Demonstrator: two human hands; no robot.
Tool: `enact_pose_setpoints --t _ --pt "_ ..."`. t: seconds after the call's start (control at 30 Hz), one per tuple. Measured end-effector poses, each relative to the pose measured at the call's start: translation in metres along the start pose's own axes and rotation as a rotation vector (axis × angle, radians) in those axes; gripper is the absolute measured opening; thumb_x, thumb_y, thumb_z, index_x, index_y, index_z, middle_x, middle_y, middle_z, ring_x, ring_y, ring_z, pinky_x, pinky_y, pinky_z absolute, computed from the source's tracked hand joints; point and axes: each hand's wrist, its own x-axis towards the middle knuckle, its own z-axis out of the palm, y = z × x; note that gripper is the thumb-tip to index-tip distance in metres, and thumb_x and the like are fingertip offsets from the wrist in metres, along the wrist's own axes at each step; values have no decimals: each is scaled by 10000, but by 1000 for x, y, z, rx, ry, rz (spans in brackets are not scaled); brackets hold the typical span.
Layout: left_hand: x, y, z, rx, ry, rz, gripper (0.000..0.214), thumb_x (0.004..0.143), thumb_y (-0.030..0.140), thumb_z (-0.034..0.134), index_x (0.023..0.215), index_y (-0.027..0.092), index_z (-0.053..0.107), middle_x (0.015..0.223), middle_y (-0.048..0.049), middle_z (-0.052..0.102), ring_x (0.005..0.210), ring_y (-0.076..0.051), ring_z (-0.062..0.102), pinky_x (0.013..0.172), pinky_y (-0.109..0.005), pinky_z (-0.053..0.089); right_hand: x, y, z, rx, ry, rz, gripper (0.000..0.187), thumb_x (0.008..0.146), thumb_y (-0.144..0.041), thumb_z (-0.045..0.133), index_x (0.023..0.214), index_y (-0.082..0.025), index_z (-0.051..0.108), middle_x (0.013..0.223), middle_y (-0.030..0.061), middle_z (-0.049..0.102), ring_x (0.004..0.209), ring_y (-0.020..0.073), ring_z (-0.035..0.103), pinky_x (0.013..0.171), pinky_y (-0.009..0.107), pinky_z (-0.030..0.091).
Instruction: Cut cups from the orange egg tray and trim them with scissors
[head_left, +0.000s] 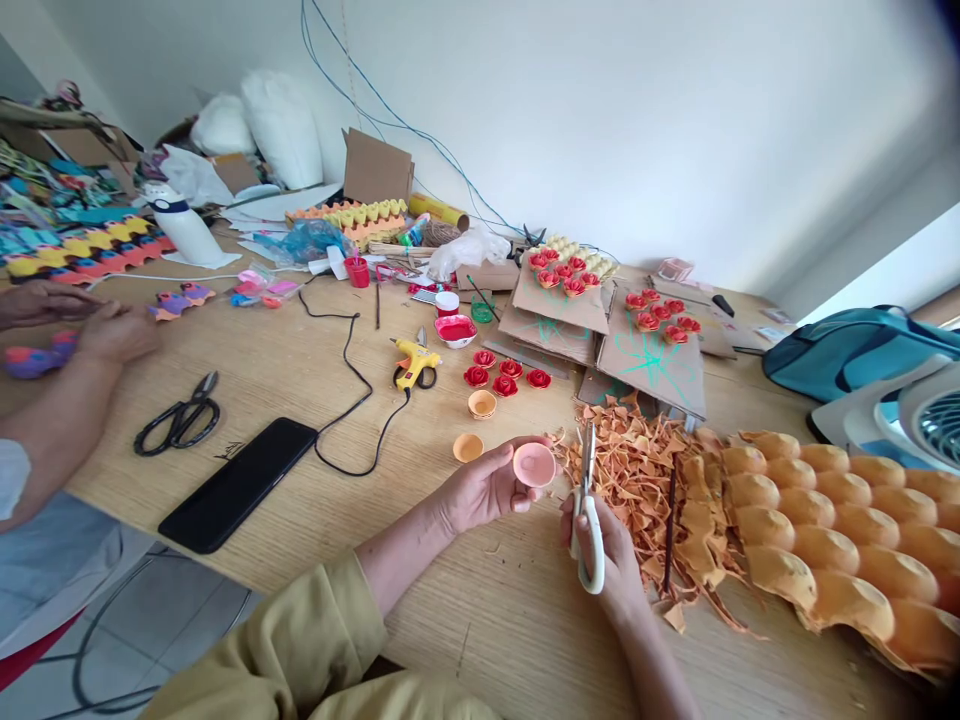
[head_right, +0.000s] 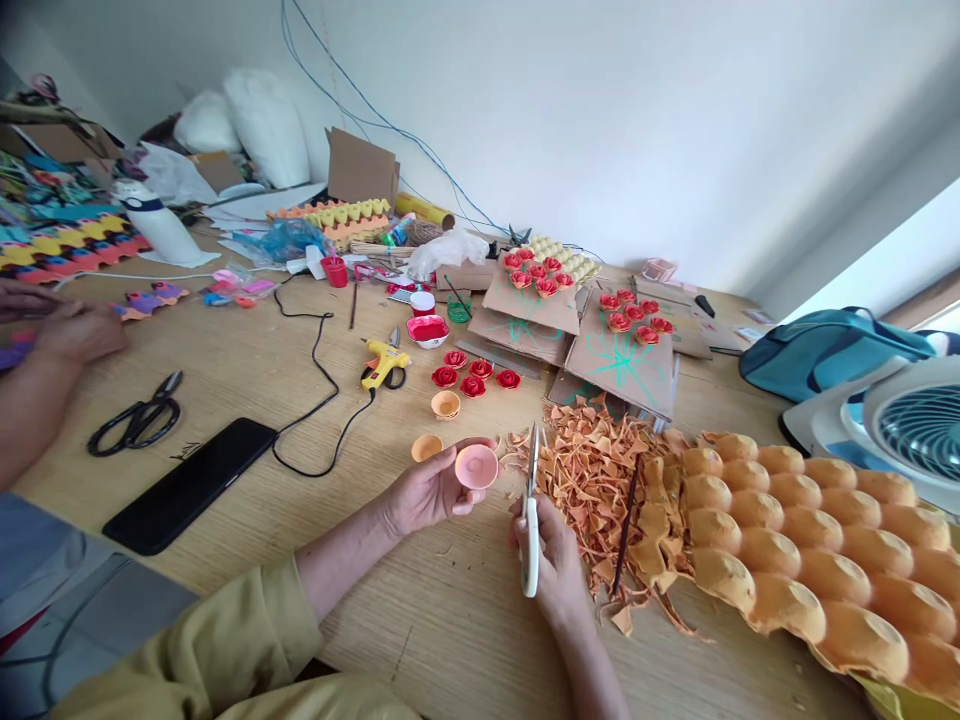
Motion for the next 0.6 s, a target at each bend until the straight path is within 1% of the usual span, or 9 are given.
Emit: enact_pose_setpoints --t 0.1,0.27,0.37,0.47,0.53,0.6 --pt "-1 0 1 16 -10 12 415 806 405 725 1145 181 639 971 -92 676 664 -117 611 497 -186 395 2 3 0 -8 21 -1 319 948 -493 477 811 -206 502 671 -17 516 597 137 450 549 255 378" --pt "0 -3 0 -1 24 63 415 780 411 757 1128 214 645 910 -43 644 651 -97 591 498 -177 398 5 7 1 -22 60 -13 338 933 -508 495 774 -209 484 651 -22 525 563 128 444 518 248 370" --pt "1 0 1 -23 45 110 428 757 405 780 1118 218 648 900 -33 642 651 -98 573 511 -188 407 5 8 3 -34 75 -18 357 924 -534 498 779 -208 491 644 -26 516 553 126 442 510 247 371" --pt "1 12 3 -29 91 217 428 736 388 799 1091 200 649 913 -42 655 681 -104 571 547 -196 429 6 7 5 -46 80 -17 362 923 -541 497 791 -205 509 641 -28 502 557 126 440 513 247 374" --pt "-1 26 3 -28 120 331 420 733 402 798 1063 192 645 918 -48 663 706 -110 577 559 -194 433 6 7 6 -56 79 -16 364 923 -542 497 797 -202 523 642 -25 508 562 128 447 518 248 380" --pt "-5 41 1 5 176 448 372 770 430 759 1025 186 641 915 -50 670 723 -109 583 564 -191 435 6 6 6 -66 78 -17 374 918 -553 496 795 -201 531 639 -21 522 564 131 457 523 251 393"
